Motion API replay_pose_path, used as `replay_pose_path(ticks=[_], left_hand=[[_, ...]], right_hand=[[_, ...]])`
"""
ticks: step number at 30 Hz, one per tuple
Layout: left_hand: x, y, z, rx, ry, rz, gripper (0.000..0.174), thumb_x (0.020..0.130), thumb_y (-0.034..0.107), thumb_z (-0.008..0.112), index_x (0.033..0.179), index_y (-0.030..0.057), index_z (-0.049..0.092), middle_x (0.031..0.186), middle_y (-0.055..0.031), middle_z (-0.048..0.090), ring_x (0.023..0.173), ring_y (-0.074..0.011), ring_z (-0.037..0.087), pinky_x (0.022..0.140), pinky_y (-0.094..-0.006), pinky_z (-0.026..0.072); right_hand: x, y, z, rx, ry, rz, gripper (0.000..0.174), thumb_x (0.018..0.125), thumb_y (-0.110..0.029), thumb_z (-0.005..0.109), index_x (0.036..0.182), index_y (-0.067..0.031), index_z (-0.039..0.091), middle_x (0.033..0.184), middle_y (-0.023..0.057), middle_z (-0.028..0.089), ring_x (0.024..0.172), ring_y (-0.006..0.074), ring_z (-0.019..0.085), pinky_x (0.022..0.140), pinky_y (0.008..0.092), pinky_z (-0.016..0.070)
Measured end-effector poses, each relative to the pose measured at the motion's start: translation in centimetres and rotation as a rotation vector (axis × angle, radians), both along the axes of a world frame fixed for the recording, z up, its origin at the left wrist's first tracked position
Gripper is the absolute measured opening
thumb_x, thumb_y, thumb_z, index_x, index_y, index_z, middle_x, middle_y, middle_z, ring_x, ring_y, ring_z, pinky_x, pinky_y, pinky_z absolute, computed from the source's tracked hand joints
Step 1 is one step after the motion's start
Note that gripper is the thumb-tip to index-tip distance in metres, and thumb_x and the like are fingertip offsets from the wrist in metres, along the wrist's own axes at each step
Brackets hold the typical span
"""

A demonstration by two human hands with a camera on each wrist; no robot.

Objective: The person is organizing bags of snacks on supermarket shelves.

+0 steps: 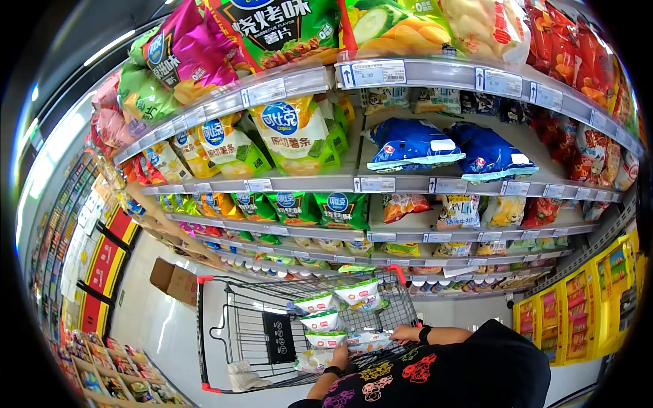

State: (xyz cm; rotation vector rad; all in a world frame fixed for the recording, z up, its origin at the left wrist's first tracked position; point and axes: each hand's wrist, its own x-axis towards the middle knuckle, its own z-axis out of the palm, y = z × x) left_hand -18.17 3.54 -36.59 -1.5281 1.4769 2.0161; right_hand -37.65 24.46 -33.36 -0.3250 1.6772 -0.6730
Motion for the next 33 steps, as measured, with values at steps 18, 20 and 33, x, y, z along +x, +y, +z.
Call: replay_pose_path(ticks=[18, 20, 33], left_hand=[[-0.4, 0.8, 2.3, 0.018, 0.027, 0.071, 0.028, 0.089, 0.033, 0.038, 0.102, 0.0114, 0.049, 0.083, -0.0046, 0.056, 0.07, -0.0168, 0.059, 0.056, -0.0316, 0.0419], [-0.2, 0.6, 2.6, 0.039, 0.032, 0.069, 0.028, 0.089, 0.034, 0.039, 0.104, 0.0117, 0.048, 0.082, -0.0046, 0.056, 0.07, -0.0168, 0.059, 0.056, -0.0315, 0.042], [0.3, 0.6, 1.8, 0.014, -0.003, 0.049, 0.031, 0.087, 0.035, 0.045, 0.109, 0.0143, 0.046, 0.082, -0.0016, 0.057, 0.068, -0.014, 0.058, 0.054, -0.0313, 0.0404]], right_hand=[[0.4, 0.5, 0.7, -0.104, 0.085, 0.091, 0.023, 0.069, -0.026, 0.069, 0.077, -0.0061, 0.059, 0.062, 0.0039, 0.059, 0.053, 0.0125, 0.055, 0.045, 0.027, 0.0433], [0.4, 0.5, 0.6, -0.083, 0.094, 0.127, 0.022, 0.071, -0.021, 0.069, 0.08, -0.0049, 0.058, 0.068, 0.0033, 0.059, 0.059, 0.0114, 0.055, 0.049, 0.0253, 0.0436], [0.5, 0.8, 1.3, -0.122, 0.134, 0.225, 0.014, 0.069, -0.015, 0.068, 0.072, -0.006, 0.058, 0.061, 0.002, 0.056, 0.052, 0.0104, 0.052, 0.046, 0.0249, 0.0403]])
